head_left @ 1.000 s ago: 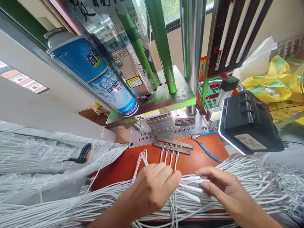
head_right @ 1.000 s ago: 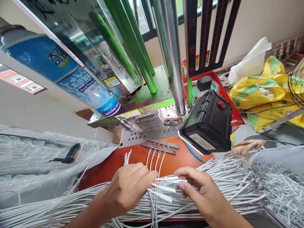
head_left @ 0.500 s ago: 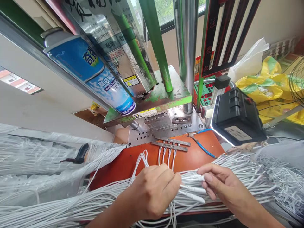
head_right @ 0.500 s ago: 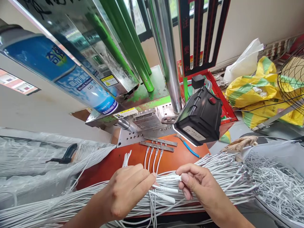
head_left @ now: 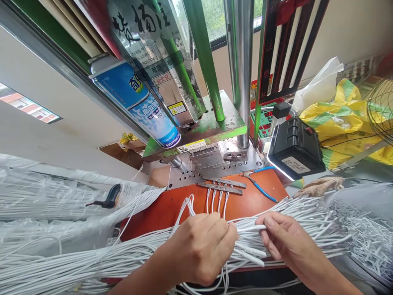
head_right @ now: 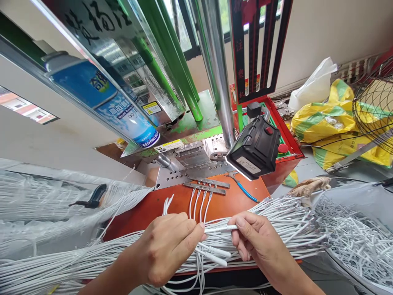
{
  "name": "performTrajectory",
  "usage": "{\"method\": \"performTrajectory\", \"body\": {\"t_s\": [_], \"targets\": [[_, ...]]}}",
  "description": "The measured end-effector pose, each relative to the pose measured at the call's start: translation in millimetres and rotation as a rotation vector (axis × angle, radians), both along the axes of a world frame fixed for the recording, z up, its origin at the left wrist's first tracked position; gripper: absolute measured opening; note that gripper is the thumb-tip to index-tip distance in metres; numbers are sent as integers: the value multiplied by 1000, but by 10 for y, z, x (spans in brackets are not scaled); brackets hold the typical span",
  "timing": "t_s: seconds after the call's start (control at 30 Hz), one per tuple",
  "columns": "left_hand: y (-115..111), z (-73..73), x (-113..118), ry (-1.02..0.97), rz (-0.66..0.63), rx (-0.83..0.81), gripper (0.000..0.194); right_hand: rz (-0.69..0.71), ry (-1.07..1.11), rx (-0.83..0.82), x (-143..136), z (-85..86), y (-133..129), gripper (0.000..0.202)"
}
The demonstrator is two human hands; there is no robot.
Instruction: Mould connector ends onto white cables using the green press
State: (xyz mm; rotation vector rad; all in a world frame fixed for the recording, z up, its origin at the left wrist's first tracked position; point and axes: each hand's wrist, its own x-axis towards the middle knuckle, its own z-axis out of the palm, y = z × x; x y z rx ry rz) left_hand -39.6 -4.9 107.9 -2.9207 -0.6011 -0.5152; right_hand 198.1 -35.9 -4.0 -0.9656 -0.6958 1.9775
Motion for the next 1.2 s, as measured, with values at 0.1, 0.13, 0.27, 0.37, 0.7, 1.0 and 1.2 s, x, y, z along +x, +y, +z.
{"method": "performTrajectory", "body": {"t_s": [0.1,0.13,0.27,0.37,0.7,1.0,1.2], "targets": [[-3,-15,11,-4,22,2,21,1,-19,-7,-9,0,-11,42],[-1,-23,9,-7,28,-7,21,5,-27,-9,-12,-1,-9,42],[11,-55,-18,-15,25,-73,23,23,-37,-10,-25,0,15,44],[32,-72,-37,-3,27,-115,23,39,-29,0,-33,0,38,46],[162,-90,-52,94,55,-92,15,-128,-391,204,-22,-100,61,52],[201,-132,-37,193,73,-53,25,-208,-921,1328,-86,25,-87,44],[143,-83,-38,306,89,-82,17,-135,-848,1224,-133,68,-93,24]]}}
